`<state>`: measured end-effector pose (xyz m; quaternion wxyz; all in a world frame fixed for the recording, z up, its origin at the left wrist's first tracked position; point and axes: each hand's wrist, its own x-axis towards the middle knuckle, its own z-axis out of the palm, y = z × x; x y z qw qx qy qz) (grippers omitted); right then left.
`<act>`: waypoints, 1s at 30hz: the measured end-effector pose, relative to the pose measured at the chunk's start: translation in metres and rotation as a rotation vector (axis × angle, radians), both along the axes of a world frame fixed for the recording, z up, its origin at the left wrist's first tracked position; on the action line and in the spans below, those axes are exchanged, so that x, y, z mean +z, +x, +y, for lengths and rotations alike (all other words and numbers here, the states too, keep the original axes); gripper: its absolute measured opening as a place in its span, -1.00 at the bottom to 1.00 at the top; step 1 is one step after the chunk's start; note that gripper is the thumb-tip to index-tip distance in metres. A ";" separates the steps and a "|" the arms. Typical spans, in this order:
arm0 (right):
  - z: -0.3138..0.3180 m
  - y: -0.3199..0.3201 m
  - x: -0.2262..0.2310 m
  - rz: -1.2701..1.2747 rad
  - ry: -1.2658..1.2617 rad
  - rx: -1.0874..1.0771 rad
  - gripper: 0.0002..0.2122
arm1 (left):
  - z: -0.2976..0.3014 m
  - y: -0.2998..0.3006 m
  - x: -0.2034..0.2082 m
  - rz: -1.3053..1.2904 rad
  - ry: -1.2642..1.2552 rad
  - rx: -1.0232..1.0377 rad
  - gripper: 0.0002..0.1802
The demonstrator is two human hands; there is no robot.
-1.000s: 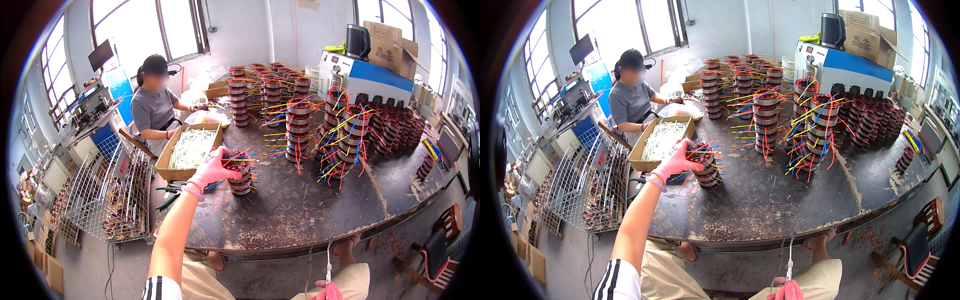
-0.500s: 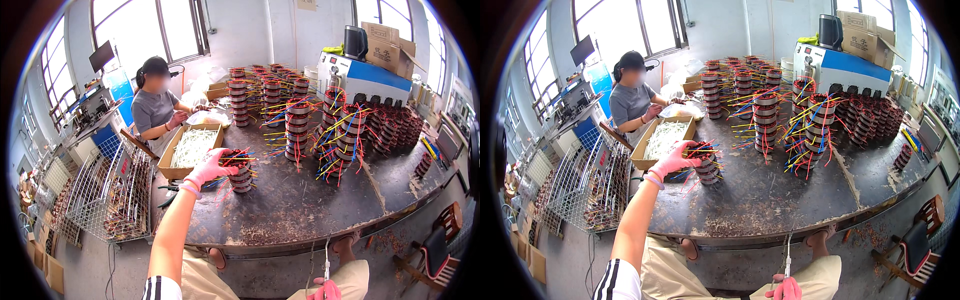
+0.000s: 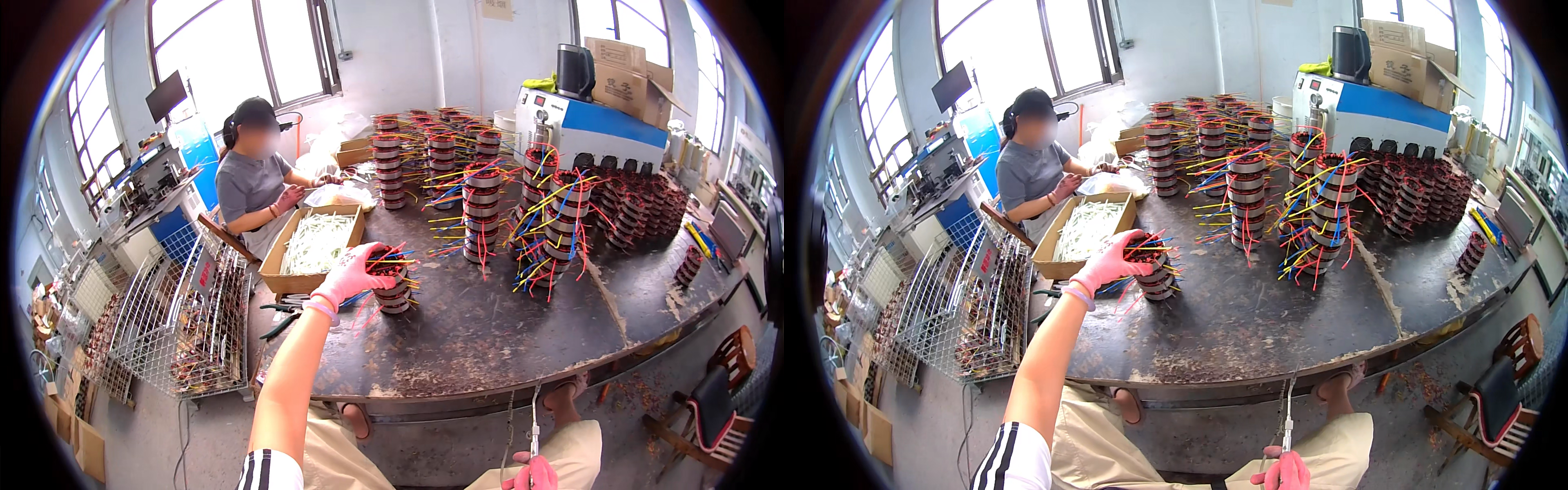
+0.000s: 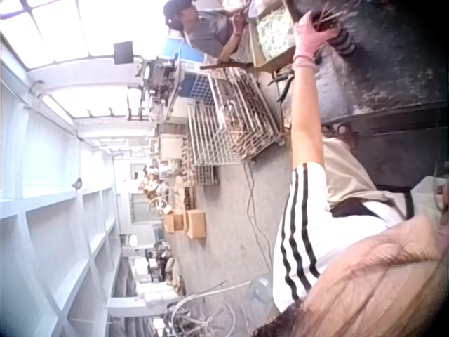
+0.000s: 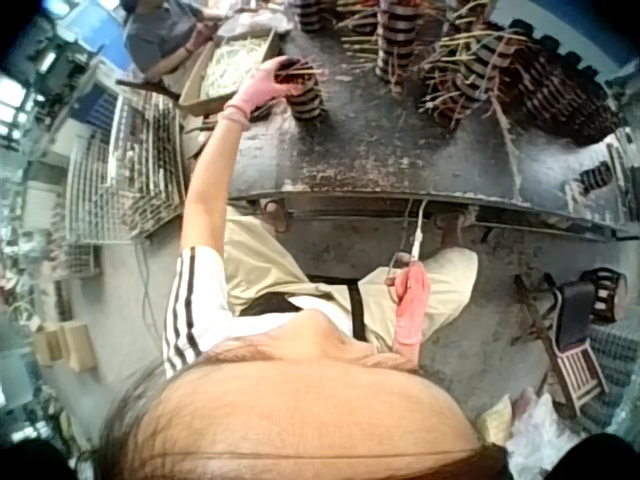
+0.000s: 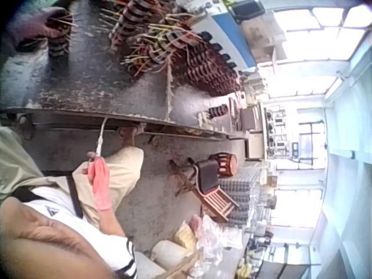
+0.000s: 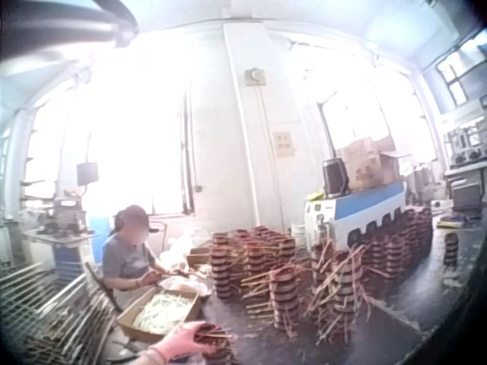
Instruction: The person uses a handheld utility lighter to heat the tips of colored wires on motor stator components. They pick up individual components from a table, apply the flame to the wire ends, and then return them to a stack.
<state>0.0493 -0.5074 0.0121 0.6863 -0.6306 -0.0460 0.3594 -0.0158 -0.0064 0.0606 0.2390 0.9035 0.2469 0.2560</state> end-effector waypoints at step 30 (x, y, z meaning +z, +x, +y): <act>-0.011 0.003 0.000 -0.027 -0.065 -0.036 -0.61 | -0.006 0.015 -0.001 -0.035 -0.254 0.007 -0.05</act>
